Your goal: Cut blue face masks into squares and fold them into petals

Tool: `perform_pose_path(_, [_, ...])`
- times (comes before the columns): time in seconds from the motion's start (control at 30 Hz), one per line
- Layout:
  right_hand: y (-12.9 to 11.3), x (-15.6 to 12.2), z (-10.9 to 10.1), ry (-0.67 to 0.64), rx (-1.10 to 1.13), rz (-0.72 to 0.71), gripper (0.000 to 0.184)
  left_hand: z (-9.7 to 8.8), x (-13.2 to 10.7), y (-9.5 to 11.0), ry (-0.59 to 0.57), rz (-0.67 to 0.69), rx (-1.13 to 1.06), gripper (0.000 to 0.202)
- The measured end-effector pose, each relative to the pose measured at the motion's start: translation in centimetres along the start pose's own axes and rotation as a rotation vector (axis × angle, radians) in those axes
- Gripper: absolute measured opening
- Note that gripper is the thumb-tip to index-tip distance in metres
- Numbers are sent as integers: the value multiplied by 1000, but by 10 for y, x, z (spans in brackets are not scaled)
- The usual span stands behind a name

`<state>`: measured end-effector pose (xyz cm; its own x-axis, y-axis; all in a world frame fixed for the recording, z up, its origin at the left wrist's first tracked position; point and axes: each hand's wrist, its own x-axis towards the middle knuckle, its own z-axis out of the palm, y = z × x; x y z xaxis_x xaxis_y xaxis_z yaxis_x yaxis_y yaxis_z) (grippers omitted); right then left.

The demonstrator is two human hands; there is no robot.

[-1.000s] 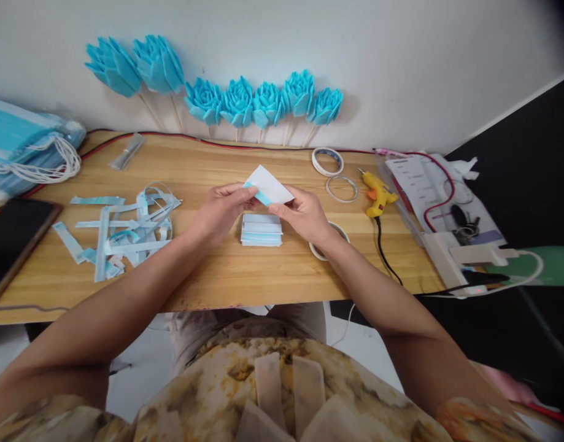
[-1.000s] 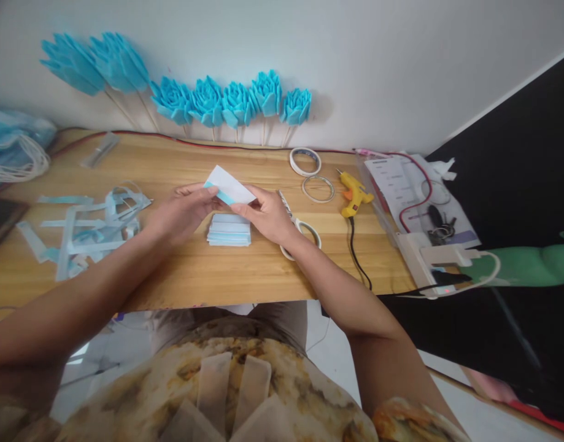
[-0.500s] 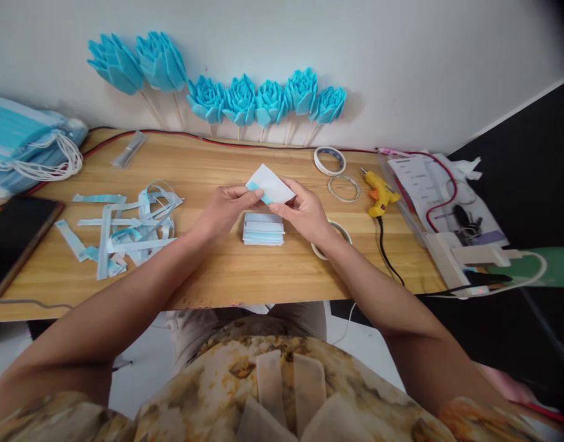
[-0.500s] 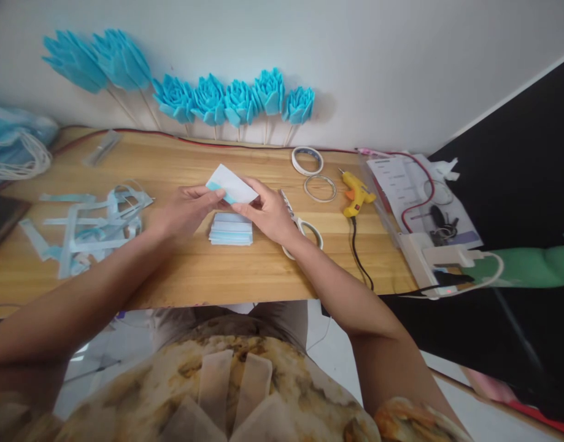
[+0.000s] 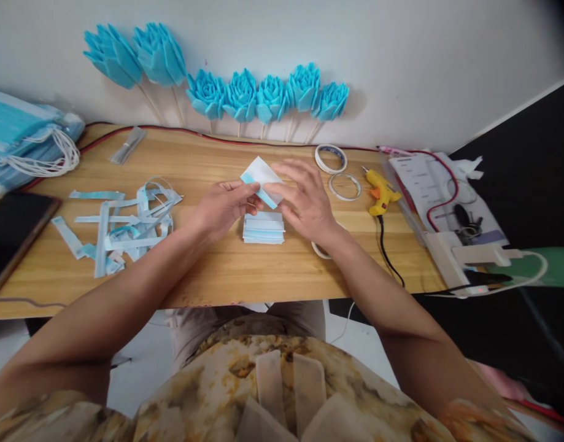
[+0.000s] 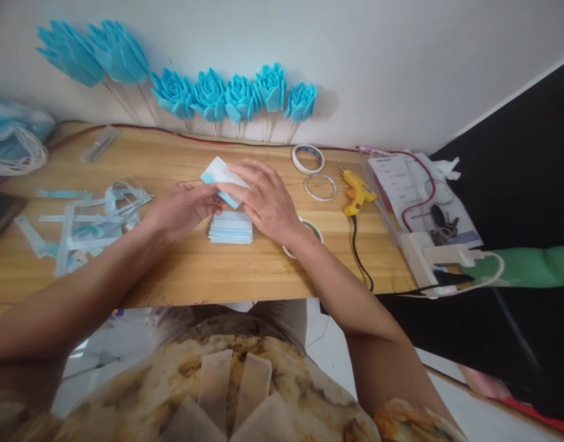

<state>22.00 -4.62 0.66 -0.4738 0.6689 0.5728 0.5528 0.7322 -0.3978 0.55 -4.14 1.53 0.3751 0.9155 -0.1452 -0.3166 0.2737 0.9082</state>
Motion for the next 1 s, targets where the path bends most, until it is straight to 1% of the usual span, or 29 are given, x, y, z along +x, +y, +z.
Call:
perform_pose_path(0.1, [0, 0, 6, -11, 1, -13, 26, 3, -1, -1, 12, 10, 21, 24])
perform_pose_path(0.2, [0, -1, 7, 8, 2, 12, 18, 4, -1, -1, 60, 26, 111, 27])
perform_pose_path(0.37, [-5, -3, 8, 59, 89, 85, 15, 3, -1, 0, 140, 76, 280, 30])
perform_pose_path(0.5, [-11, -4, 9, 102, 184, 172, 11, 2, -2, -1, 159, 121, 407, 29])
perform_pose_path(0.6, [-12, -4, 9, 152, 220, 195, 6, 2, -3, -1, 166, 142, 448, 31])
perform_pose_path(0.67, [-11, -4, 9, 165, 210, 199, 6, 3, -3, -1, 170, 137, 427, 31])
perform_pose_path(0.73, [-9, -4, 9, 152, 165, 185, 7, 3, -2, 0, 166, 112, 352, 30])
perform_pose_path(0.87, [-7, -3, 7, 104, 60, 77, 11, 3, -1, 1, 132, 50, 190, 31])
perform_pose_path(1.0, [-6, -3, 6, 67, -29, -30, 20, 3, -1, 1, 101, 28, 120, 30])
